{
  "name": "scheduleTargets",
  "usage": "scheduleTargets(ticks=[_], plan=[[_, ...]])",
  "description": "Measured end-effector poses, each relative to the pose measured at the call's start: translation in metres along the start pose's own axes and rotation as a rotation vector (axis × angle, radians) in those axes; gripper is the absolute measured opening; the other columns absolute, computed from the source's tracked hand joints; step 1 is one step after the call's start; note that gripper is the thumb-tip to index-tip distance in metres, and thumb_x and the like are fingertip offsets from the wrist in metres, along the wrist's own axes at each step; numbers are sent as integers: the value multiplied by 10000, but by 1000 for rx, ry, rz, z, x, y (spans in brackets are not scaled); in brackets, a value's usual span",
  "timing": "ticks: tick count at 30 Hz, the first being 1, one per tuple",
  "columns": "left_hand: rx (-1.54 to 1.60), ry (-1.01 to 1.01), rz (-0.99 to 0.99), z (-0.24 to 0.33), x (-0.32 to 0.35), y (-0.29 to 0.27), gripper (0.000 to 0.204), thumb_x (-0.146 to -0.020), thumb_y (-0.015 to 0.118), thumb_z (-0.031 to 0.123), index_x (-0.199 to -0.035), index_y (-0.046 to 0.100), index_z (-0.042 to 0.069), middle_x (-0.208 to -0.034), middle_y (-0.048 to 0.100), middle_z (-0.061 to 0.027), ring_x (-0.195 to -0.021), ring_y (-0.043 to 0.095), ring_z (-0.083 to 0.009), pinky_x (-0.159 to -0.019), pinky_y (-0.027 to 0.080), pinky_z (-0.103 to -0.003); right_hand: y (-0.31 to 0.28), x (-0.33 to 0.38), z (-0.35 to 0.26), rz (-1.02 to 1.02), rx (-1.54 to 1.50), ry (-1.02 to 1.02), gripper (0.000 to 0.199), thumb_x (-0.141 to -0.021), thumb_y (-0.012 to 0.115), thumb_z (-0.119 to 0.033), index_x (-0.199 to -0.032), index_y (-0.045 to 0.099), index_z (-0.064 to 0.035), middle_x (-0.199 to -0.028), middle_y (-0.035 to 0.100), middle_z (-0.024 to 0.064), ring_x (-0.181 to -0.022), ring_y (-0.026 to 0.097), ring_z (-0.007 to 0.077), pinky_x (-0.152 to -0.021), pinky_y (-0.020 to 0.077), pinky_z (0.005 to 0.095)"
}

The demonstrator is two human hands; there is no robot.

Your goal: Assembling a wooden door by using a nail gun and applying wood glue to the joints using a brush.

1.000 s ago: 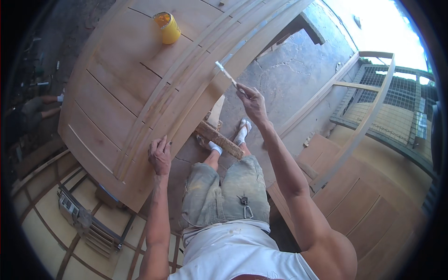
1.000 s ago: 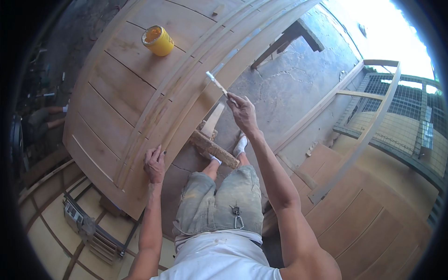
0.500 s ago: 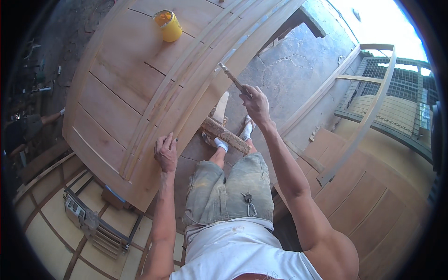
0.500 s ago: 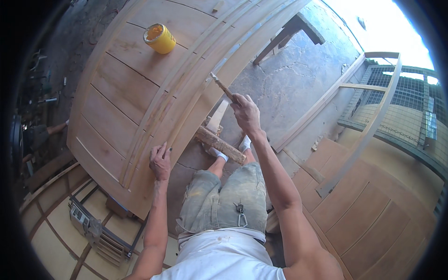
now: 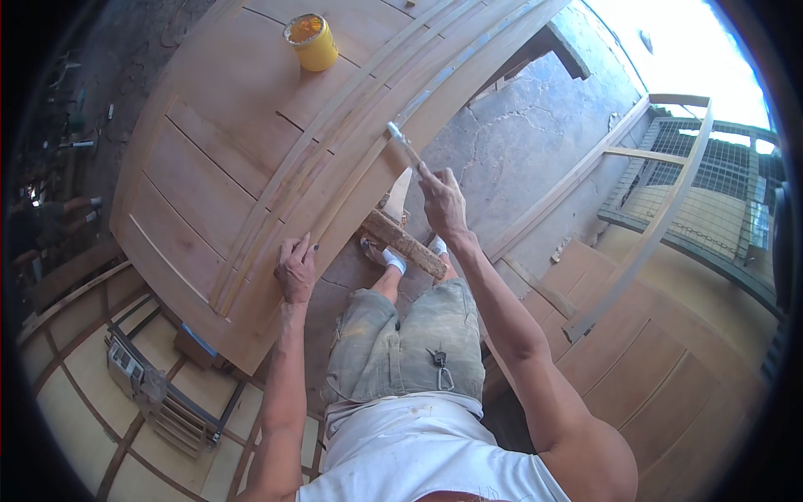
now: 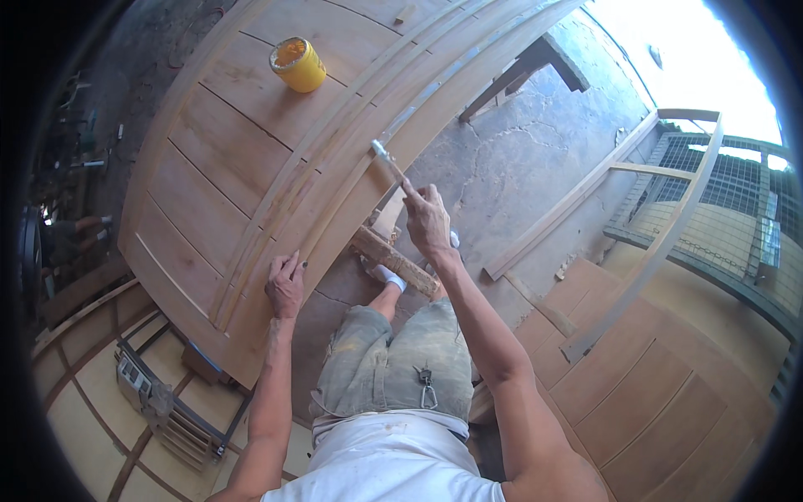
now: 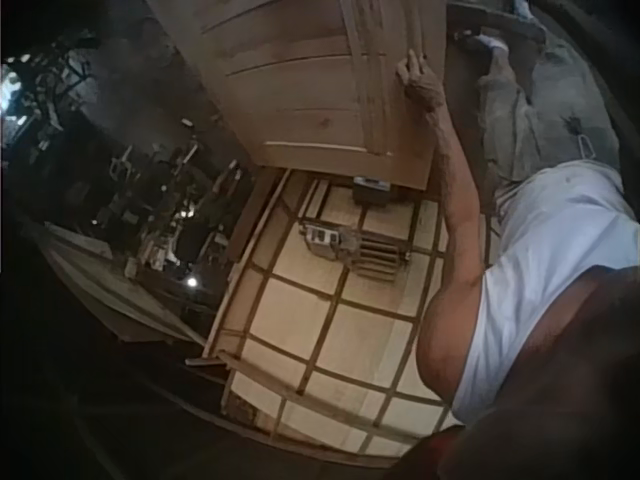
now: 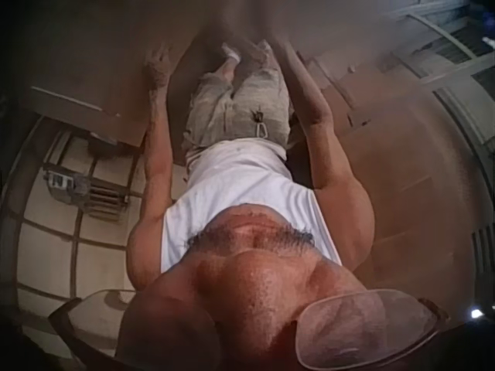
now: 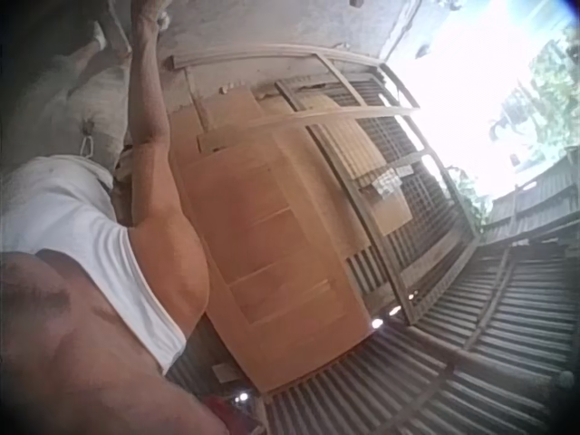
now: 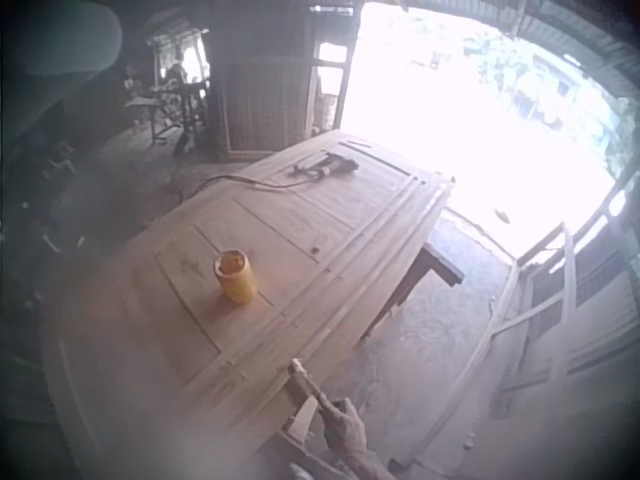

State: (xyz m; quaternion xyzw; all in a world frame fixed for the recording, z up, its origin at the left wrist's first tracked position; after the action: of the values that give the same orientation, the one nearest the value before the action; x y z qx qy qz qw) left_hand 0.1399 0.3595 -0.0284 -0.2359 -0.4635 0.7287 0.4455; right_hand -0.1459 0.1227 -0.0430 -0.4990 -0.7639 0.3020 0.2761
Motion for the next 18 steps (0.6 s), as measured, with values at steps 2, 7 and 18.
scheduleTargets(ticks=[2, 7, 18], plan=[[40, -53, -49, -4, 0, 3, 347, -893, 791, 118, -1240, 777, 107, -1063, 665, -72, -971, 672, -280, -811, 555, -421, -9, 12, -6, -9, -59, -43, 413, -1011, 697, -163, -1421, 690, -211, -1100, 650, 129, -996, 678, 315, -845, 549, 445], [19, -4, 5, 0, 2, 1, 350, -884, 800, 119, -1234, 781, 114, -1055, 667, -68, -970, 671, -276, -811, 558, -417, -29, 4, 8, -31, -209, 91, 338, -1022, 688, -166, -1355, 737, -191, -1060, 658, 127, -985, 673, 308, -834, 527, 422], [8, -2, 69, 2, 4, -1, 363, -872, 815, 123, -1234, 792, 125, -1037, 658, -60, -961, 668, -257, -818, 549, -406, -12, 15, 1, -243, -165, 41, 363, -1011, 700, -118, -1372, 726, -130, -1019, 669, 136, -928, 655, 275, -851, 517, 369]])
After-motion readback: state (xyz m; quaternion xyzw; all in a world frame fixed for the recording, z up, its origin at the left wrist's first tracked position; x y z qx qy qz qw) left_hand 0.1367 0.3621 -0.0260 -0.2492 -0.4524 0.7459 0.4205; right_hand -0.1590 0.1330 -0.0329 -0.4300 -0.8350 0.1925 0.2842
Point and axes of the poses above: each hand's wrist, its own x-axis away from the middle knuckle, its own y-axis out of the palm, z = x × y, the point moved 8 cm from there along -x, towards the middle knuckle
